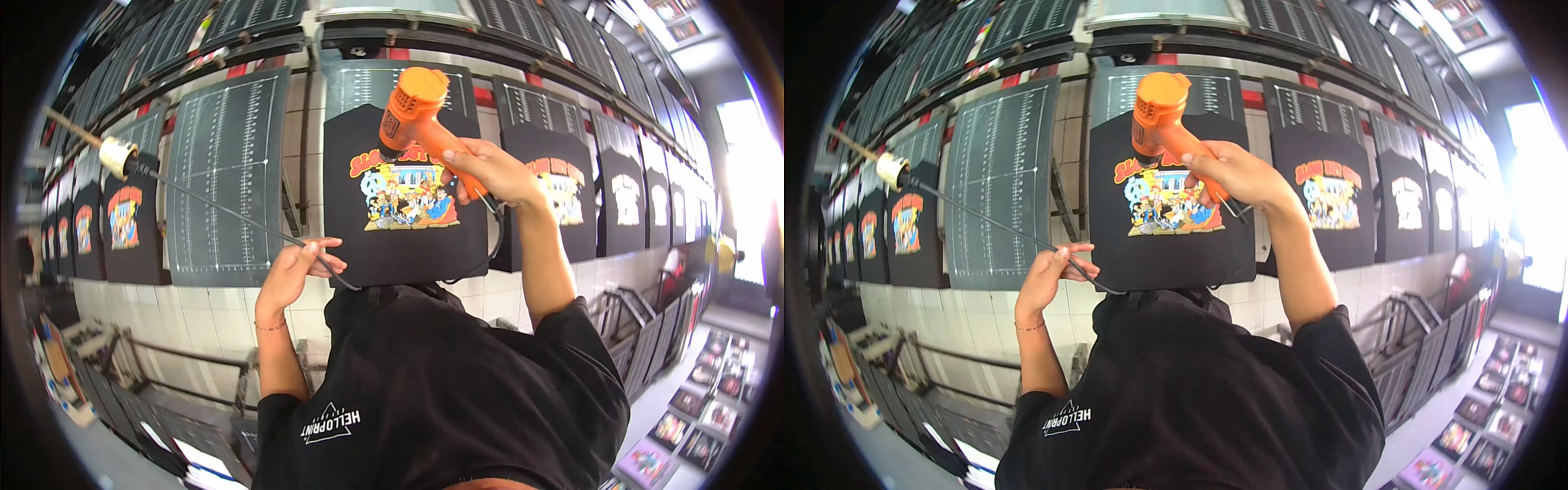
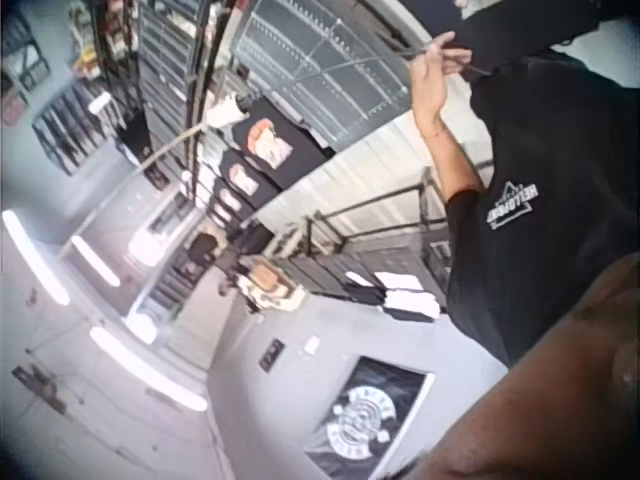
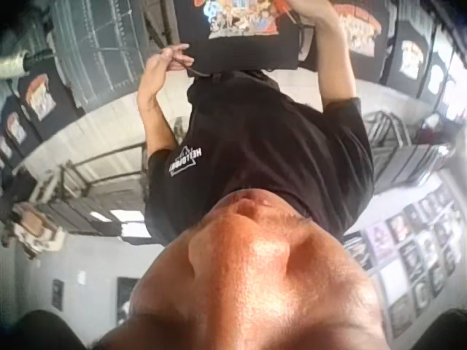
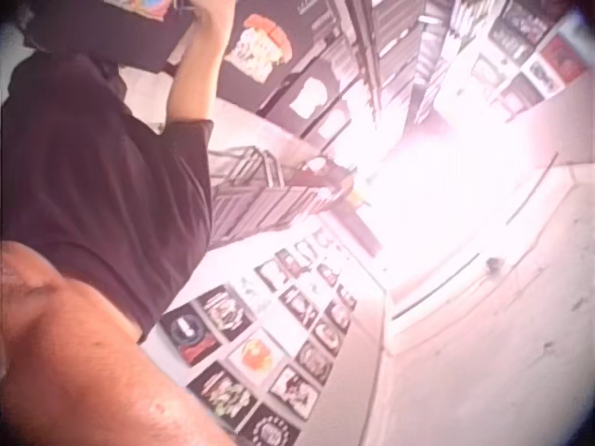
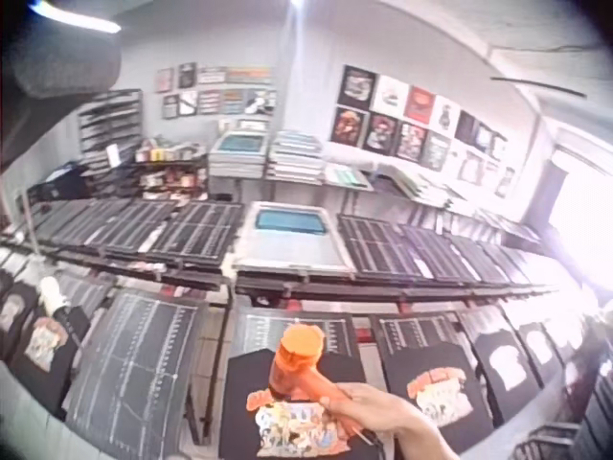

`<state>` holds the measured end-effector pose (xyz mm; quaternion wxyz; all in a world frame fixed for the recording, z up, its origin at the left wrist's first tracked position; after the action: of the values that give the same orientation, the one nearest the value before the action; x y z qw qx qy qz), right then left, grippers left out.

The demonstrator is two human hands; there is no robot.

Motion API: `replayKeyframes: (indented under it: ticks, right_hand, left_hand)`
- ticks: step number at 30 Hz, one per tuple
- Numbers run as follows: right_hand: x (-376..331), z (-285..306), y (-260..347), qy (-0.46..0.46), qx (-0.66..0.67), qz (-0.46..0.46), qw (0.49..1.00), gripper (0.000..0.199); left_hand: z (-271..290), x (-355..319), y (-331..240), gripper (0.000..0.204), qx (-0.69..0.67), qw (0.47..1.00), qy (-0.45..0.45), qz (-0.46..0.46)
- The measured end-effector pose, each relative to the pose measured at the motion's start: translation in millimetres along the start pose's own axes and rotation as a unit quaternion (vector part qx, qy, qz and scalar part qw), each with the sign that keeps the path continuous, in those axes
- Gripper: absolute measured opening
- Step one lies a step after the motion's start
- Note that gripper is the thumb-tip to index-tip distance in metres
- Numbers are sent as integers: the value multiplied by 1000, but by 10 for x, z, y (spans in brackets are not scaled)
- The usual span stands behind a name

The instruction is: The person uses a heat gun to dry ink on a series of black t-shirts mounted on a screen-printing press, moving the gun over each printed graphic while holding the press steady.

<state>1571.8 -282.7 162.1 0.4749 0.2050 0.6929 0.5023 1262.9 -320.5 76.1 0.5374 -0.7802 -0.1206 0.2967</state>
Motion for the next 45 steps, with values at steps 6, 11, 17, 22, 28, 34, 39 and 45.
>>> replayKeyframes:
  ticks: [6, 11, 17, 22, 28, 34, 39, 45]
  right_hand:
    - [727, 4, -301, 56, -3, -32, 998, 35]
    - [917, -170, -378, 45, -4, -41, 998, 33]
    - [987, -237, -438, 32, -12, -62, 998, 31]
    - [1014, -291, -418, 28, -33, -53, 998, 35]
    - [928, -424, -357, 20, -73, -66, 995, 30]
    - [890, -490, -369, 45, -47, -84, 994, 33]
    - [881, -500, -373, 46, -34, -81, 995, 33]
    - [962, -439, -408, 40, -53, -80, 995, 34]
  left_hand:
    - [192, -289, 60, 56, 7, 974, -226, 11]
    - [621, -485, 424, 54, 16, 946, -319, 59]
    - [1159, -643, 762, 50, 42, 906, -418, 58]
    - [1427, -749, 908, 49, 41, 835, -546, 48]
    - [1539, -727, 1179, 49, 86, 793, -602, 39]
    - [1601, -628, 1341, 50, 189, 732, -654, 38]
    - [1523, -377, 1242, 50, 235, 720, -650, 60]
    - [1504, -233, 1173, 49, 236, 715, -656, 47]
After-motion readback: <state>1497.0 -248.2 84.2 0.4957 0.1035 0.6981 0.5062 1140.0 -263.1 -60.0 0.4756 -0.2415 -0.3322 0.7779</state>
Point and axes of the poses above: each hand's wrist, its own x-axis towards the middle knuckle, its own z-axis out of the back of the hand, y = z × x, the point moved 7 cm from there along x, towards the middle knuckle, and after that the axes turned 15 degrees about y, right-handed, at the moved point
